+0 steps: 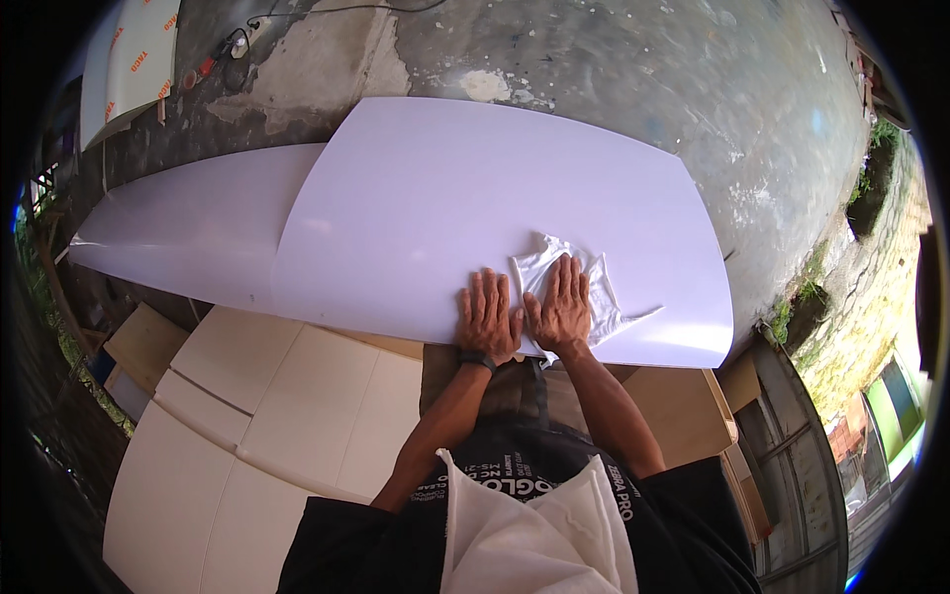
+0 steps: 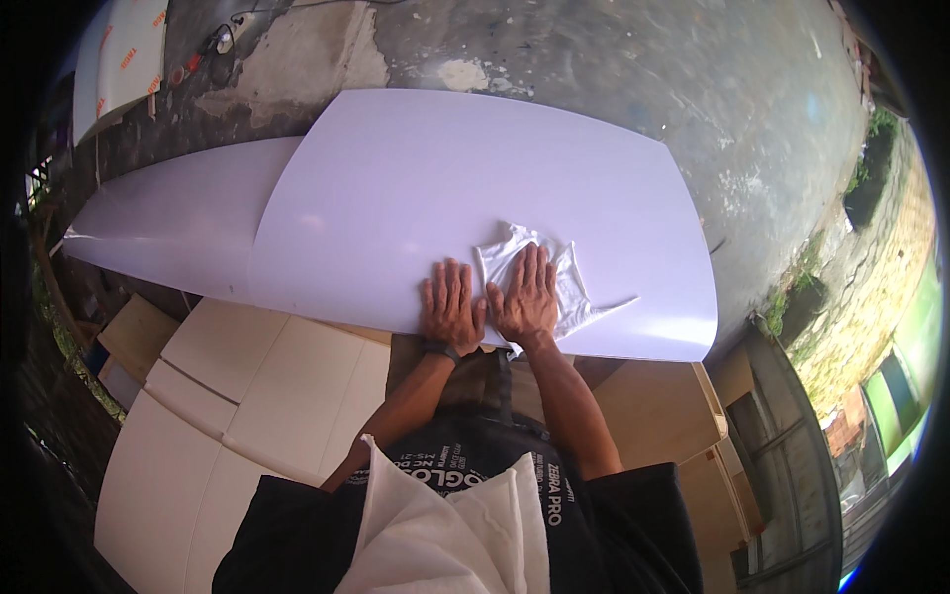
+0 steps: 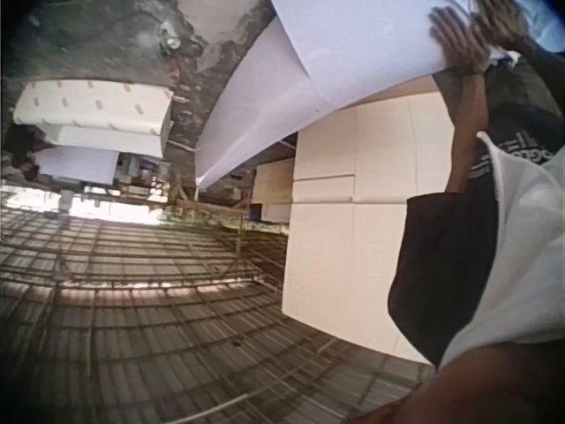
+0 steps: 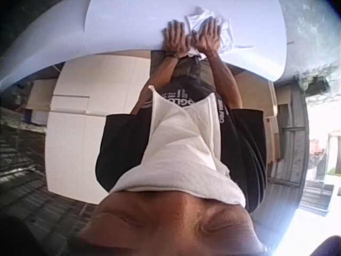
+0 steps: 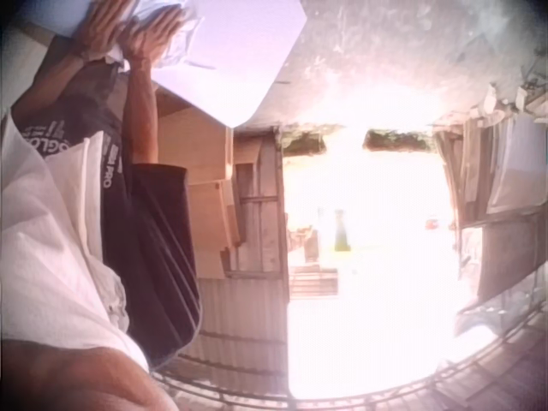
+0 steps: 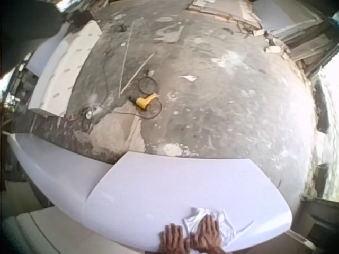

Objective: The person wipes a large white curved panel with a white cloth, smoothing the surface along the edges and across the face. The person moves around the panel to reach different sections, maintaining contact with the cloth throughout.

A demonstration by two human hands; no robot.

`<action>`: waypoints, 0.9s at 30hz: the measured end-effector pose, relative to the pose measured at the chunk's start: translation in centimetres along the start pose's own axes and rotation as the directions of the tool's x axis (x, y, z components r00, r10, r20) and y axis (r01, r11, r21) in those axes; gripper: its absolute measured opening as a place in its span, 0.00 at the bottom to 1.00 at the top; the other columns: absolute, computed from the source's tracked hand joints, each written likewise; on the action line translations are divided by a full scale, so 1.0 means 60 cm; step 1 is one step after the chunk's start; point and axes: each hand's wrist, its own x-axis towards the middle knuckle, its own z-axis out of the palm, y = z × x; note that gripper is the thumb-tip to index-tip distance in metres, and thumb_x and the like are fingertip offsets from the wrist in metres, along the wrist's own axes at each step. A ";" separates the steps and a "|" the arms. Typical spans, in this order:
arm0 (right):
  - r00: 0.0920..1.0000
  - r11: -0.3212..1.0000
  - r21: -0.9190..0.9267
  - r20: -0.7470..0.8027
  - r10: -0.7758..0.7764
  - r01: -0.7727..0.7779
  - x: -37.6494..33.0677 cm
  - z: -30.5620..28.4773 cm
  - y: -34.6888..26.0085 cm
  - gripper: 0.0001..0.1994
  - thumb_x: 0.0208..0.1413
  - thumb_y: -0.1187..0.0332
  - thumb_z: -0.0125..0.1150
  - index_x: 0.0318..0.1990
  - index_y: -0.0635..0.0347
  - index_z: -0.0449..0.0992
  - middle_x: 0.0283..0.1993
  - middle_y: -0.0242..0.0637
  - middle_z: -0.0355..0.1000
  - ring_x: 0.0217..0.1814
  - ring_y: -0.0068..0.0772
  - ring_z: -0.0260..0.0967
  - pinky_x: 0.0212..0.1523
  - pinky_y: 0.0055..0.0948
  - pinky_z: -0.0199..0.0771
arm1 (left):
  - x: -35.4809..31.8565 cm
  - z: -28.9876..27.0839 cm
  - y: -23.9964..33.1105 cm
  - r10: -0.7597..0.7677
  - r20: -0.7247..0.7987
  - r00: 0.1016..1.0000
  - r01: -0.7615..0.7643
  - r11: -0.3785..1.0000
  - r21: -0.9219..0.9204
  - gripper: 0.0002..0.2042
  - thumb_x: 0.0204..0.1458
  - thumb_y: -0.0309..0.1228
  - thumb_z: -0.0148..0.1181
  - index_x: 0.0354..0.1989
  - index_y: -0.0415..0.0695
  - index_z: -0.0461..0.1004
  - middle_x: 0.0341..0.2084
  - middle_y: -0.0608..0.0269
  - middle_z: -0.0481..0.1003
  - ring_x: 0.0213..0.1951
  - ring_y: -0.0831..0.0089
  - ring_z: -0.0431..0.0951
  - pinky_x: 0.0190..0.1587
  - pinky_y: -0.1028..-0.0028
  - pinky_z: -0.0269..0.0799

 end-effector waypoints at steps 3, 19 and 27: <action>1.000 1.000 -0.022 -0.004 -0.011 0.011 0.002 0.001 0.001 0.43 0.68 0.43 0.44 0.75 0.76 0.51 0.81 0.59 0.46 0.86 0.59 0.35 0.82 0.54 0.34 | -0.005 0.000 0.002 -0.001 -0.005 1.000 0.001 1.000 0.012 0.32 0.68 0.47 0.41 0.74 0.37 0.60 0.75 0.43 0.56 0.77 0.45 0.50 0.76 0.45 0.43; 0.999 0.998 -0.059 0.026 -0.036 0.037 0.000 0.003 0.002 0.41 0.70 0.44 0.41 0.75 0.74 0.53 0.81 0.59 0.46 0.85 0.60 0.37 0.80 0.59 0.37 | -0.027 0.004 0.009 -0.003 -0.031 1.000 0.003 1.000 0.009 0.32 0.68 0.48 0.41 0.74 0.36 0.61 0.75 0.43 0.58 0.77 0.45 0.52 0.76 0.46 0.45; 0.998 0.995 -0.092 0.038 -0.040 0.043 0.004 0.007 0.004 0.40 0.70 0.44 0.41 0.76 0.72 0.51 0.82 0.57 0.44 0.85 0.59 0.35 0.81 0.57 0.33 | -0.036 0.001 0.011 0.002 -0.035 0.999 -0.001 1.000 0.028 0.32 0.68 0.48 0.41 0.73 0.36 0.62 0.74 0.43 0.58 0.76 0.44 0.54 0.76 0.46 0.46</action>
